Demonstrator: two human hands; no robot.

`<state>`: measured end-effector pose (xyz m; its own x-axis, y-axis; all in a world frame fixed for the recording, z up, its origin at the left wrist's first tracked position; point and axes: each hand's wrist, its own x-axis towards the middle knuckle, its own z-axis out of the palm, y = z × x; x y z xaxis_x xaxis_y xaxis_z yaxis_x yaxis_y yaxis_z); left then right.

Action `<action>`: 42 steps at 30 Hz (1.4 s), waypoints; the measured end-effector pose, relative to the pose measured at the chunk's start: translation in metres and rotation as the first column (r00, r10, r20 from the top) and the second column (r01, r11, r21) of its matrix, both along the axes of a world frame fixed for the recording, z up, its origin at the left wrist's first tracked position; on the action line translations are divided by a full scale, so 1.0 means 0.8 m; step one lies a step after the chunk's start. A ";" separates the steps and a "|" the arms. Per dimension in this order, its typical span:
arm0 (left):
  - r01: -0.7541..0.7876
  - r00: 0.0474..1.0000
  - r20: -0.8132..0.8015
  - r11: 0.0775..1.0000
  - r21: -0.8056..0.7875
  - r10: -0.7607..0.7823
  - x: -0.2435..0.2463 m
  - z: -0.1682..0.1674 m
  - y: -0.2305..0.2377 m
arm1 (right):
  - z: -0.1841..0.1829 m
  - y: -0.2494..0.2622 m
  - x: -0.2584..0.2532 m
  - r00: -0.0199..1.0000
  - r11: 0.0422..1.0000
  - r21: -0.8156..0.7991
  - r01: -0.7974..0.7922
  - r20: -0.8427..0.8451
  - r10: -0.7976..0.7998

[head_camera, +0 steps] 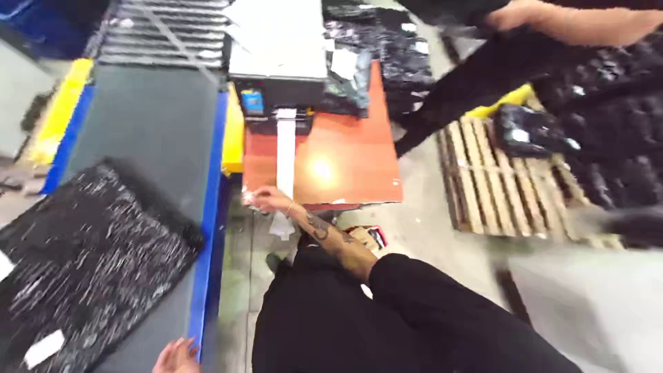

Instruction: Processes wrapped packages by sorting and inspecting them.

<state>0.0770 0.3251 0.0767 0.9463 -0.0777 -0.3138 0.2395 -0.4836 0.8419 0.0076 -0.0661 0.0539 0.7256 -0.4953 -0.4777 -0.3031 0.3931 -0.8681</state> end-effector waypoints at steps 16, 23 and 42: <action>0.800 0.600 -0.092 0.598 0.043 -0.795 -0.011 -0.032 -0.269 | -0.042 -0.287 -0.026 0.891 0.870 -0.348 0.349 -0.164 -0.423; 0.771 0.634 -0.162 0.633 0.066 -0.756 -0.024 -0.041 -0.299 | -0.033 -0.293 -0.007 0.689 0.687 -0.062 0.724 0.115 -0.716; 0.959 -0.078 -0.166 -0.120 0.257 -0.983 -0.207 -0.158 -0.859 | -0.038 -0.171 -0.503 0.351 0.429 -0.761 0.487 -0.279 -0.894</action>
